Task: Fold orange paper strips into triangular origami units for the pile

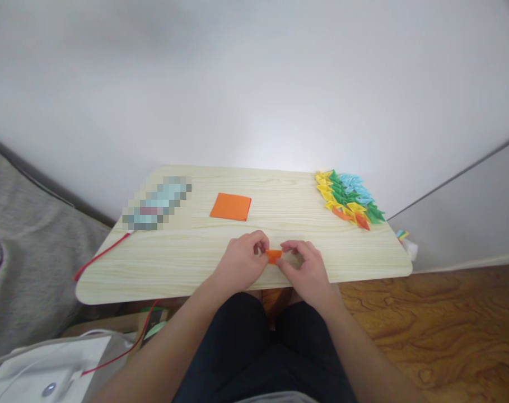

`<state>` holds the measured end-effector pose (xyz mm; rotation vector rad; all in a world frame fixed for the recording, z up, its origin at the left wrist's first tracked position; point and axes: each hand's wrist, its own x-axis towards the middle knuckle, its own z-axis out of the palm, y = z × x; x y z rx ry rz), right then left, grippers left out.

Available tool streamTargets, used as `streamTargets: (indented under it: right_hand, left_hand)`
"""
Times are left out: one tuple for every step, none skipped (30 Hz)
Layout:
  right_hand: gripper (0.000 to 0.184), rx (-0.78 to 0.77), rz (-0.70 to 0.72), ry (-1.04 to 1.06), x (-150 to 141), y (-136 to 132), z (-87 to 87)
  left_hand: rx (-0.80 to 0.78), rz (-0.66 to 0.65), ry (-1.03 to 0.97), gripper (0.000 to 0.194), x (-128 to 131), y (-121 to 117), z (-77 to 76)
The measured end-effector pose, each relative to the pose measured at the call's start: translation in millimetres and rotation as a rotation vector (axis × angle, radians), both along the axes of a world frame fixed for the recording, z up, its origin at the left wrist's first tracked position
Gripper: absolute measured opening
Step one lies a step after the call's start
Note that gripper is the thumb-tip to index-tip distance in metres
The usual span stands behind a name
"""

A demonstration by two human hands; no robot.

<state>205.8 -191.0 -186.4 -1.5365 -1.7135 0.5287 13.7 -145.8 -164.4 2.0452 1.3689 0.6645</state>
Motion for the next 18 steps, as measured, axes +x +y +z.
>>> streamTargets:
  right_hand:
    - [0.03,0.005,0.004,0.017,-1.4,-1.8,0.0]
    - [0.031,0.008,0.01,0.033,-2.9,-3.4,-0.4]
    - [0.026,0.011,0.019,0.047,-4.3,-4.7,-1.0]
    - [0.019,0.015,0.029,0.059,-5.5,-5.6,-1.8]
    - [0.012,0.021,0.038,0.069,-6.3,-6.0,-2.6]
    - [0.008,0.029,0.044,0.075,-6.5,-5.9,-3.3]
    - [0.008,0.04,0.048,0.075,-6.1,-5.5,-3.8]
    - [0.008,0.055,0.05,0.07,-5.2,-4.8,-4.0]
    - [0.007,0.073,0.051,0.057,-3.8,-3.9,-4.0]
    - [0.006,0.093,0.052,0.036,-2.0,-3.0,-3.7]
    - [0.006,0.115,0.053,0.009,-0.1,-2.1,-3.3]
    - [0.006,0.136,0.054,-0.024,1.8,-1.3,-3.0]
    - [0.008,0.155,0.056,-0.059,3.4,-0.5,-2.7]
    - [0.008,0.172,0.057,-0.096,4.7,0.1,-2.7]
    - [0.009,0.185,0.058,-0.13,5.5,0.6,-2.9]
    - [0.009,0.195,0.06,-0.162,5.8,0.9,-3.3]
    - [0.009,0.201,0.064,-0.19,5.7,1.0,-3.8]
    - [0.009,0.205,0.069,-0.214,5.2,0.7,-4.4]
  left_hand:
    - [-0.011,0.006,-0.041,0.011,0.1,-0.4,-0.2]
    - [-0.019,0.01,-0.079,0.008,0.7,-1.0,-0.4]
    - [-0.022,0.012,-0.112,0.006,1.6,-2.0,-0.7]
    - [-0.022,0.013,-0.14,0.005,2.9,-3.2,-1.2]
    - [-0.019,0.013,-0.161,0.004,4.3,-4.7,-1.9]
    - [-0.012,0.016,-0.175,0.003,5.7,-6.4,-2.8]
    - [-0.001,0.024,-0.181,0.003,6.9,-8.1,-3.8]
    - [0.015,0.038,-0.178,0.003,7.9,-9.9,-4.8]
    - [0.037,0.057,-0.169,0.001,8.6,-11.6,-5.5]
    - [0.063,0.073,-0.156,0.002,9.0,-13.2,-6.0]
    - [0.092,0.082,-0.141,0.006,9.2,-14.6,-6.0]
    - [0.123,0.084,-0.127,0.012,9.2,-15.9,-5.7]
    - [0.153,0.078,-0.114,0.018,9.1,-17.0,-5.1]
    - [0.18,0.065,-0.101,0.022,8.8,-17.9,-4.4]
    - [0.203,0.046,-0.088,0.023,8.5,-18.7,-3.7]
    - [0.221,0.024,-0.071,0.022,7.9,-19.4,-3.4]
    - [0.236,0.002,-0.052,0.019,7.2,-19.9,-3.3]
    - [0.246,-0.019,-0.031,0.016,6.3,-20.4,-3.7]
